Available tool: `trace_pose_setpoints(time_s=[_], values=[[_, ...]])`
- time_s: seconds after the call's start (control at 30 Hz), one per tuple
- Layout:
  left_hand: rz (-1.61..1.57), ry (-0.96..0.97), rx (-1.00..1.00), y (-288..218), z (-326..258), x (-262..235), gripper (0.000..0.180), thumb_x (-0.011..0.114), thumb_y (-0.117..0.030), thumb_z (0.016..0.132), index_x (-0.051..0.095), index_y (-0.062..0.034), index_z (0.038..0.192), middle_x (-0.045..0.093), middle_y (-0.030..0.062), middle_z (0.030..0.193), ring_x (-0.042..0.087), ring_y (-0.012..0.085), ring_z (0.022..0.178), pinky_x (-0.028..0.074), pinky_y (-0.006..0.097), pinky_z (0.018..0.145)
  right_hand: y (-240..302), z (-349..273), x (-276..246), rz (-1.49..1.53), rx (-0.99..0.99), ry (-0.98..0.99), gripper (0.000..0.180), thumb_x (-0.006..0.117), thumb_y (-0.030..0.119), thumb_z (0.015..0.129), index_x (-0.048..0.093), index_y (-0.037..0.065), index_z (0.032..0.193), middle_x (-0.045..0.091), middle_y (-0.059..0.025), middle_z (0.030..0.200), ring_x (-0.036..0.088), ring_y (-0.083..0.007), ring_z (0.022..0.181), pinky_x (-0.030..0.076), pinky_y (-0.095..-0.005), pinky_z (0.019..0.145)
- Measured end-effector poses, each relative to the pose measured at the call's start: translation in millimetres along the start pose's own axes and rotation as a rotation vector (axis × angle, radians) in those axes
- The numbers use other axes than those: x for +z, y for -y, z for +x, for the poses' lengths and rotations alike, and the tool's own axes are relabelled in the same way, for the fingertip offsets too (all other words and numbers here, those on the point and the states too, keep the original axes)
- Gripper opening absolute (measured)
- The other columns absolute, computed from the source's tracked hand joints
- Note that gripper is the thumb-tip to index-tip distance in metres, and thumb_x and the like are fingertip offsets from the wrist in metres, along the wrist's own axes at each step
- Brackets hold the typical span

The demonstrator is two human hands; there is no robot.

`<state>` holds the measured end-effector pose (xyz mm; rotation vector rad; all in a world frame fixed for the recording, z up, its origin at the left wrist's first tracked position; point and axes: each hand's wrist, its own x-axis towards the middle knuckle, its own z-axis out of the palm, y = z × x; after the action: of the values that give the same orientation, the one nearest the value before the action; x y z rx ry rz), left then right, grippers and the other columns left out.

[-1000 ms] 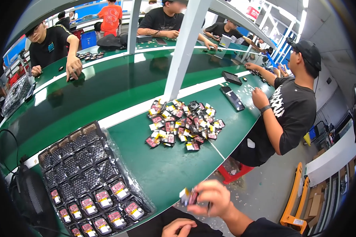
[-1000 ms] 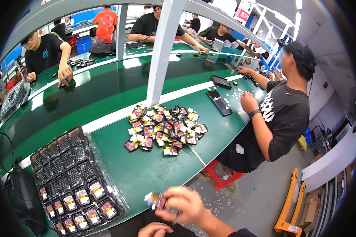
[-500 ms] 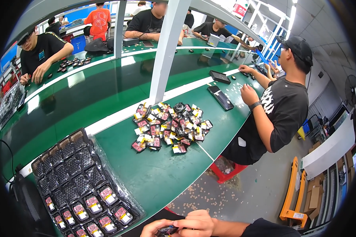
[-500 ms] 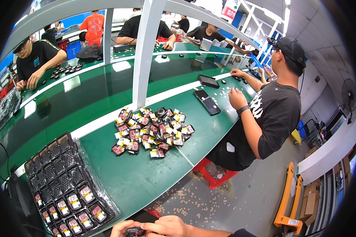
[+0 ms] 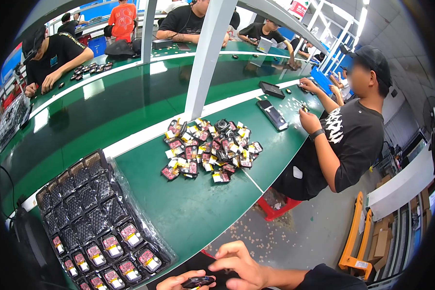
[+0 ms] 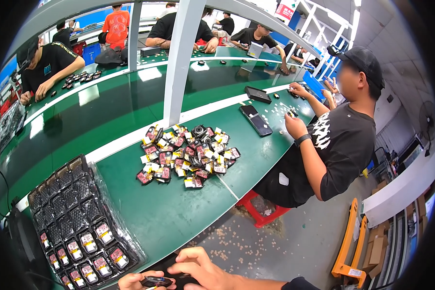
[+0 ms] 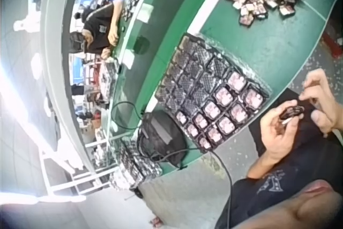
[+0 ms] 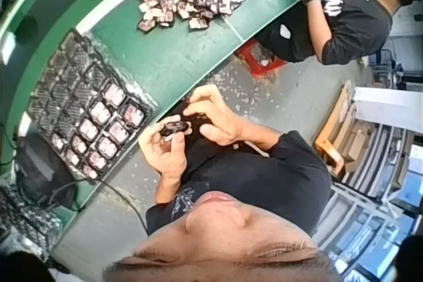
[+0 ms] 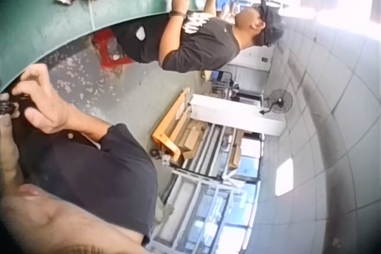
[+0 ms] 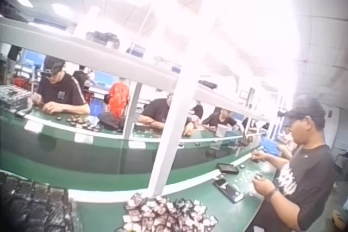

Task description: The recorder and other workers are seen assembling small electronic components, likely batteries or sensors, into plastic casings on a production line.

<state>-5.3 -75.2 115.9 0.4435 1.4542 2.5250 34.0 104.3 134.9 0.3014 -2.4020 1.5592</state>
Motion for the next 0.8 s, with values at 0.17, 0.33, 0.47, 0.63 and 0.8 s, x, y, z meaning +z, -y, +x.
trace_pose_setpoints(time_s=[0.17, 0.33, 0.47, 0.63, 0.8], values=[[0.196, 0.149, -0.102, -6, -2, -13, 0.049, 0.067, 0.009, 0.093, 0.048, 0.0064, 0.139, 0.06, 0.028, 0.132, 0.07, 0.0253, 0.099, 0.065, 0.036, 0.081, 6, 4, -11, -0.286, 0.092, -0.085, 0.038, 0.081, 0.006, 0.086, 0.07, 0.002, 0.123, 0.068, -0.0155, 0.107, 0.068, -0.026, 0.078, 0.056, -0.0336, 0.068], [0.106, 0.043, -0.184, -10, -14, -15, 0.052, 0.068, 0.01, 0.092, 0.048, 0.0074, 0.14, 0.064, 0.0273, 0.127, 0.07, 0.0249, 0.1, 0.064, 0.035, 0.081, 6, 7, -34, -0.14, 0.132, 0.12, 0.045, 0.078, 0.005, 0.089, 0.066, 0.001, 0.132, 0.071, -0.012, 0.093, 0.07, -0.0255, 0.072, 0.055, -0.0312, 0.065], [0.252, 0.047, -0.299, -22, -13, -22, 0.044, 0.071, 0.009, 0.091, 0.059, 0.0081, 0.134, 0.072, 0.0181, 0.109, 0.072, 0.0172, 0.091, 0.061, 0.028, 0.08, 0, 5, -34, -0.128, 0.111, 0.187, 0.037, 0.078, 0.014, 0.091, 0.066, 0.005, 0.125, 0.072, -0.0098, 0.091, 0.071, -0.0259, 0.071, 0.058, -0.035, 0.063], [0.479, 0.096, -0.261, -25, -12, -34, 0.044, 0.075, 0.007, 0.087, 0.067, 0.0025, 0.13, 0.077, 0.0104, 0.099, 0.072, 0.0103, 0.084, 0.058, 0.024, 0.076, 6, 23, -35, -0.286, 0.099, 0.327, 0.029, 0.076, 0.007, 0.085, 0.071, 0.005, 0.114, 0.071, -0.0057, 0.09, 0.069, -0.0218, 0.066, 0.056, -0.0316, 0.057], [0.437, 0.068, -0.421, -16, -23, -48, 0.044, 0.076, 0.004, 0.089, 0.067, 0.0007, 0.132, 0.077, 0.0125, 0.106, 0.074, 0.0141, 0.093, 0.059, 0.027, 0.08, -6, 20, -26, -0.329, 0.115, 0.492, 0.037, 0.077, 0.003, 0.08, 0.072, 0.007, 0.117, 0.069, -0.0027, 0.09, 0.066, -0.0203, 0.061, 0.054, -0.0314, 0.053]])
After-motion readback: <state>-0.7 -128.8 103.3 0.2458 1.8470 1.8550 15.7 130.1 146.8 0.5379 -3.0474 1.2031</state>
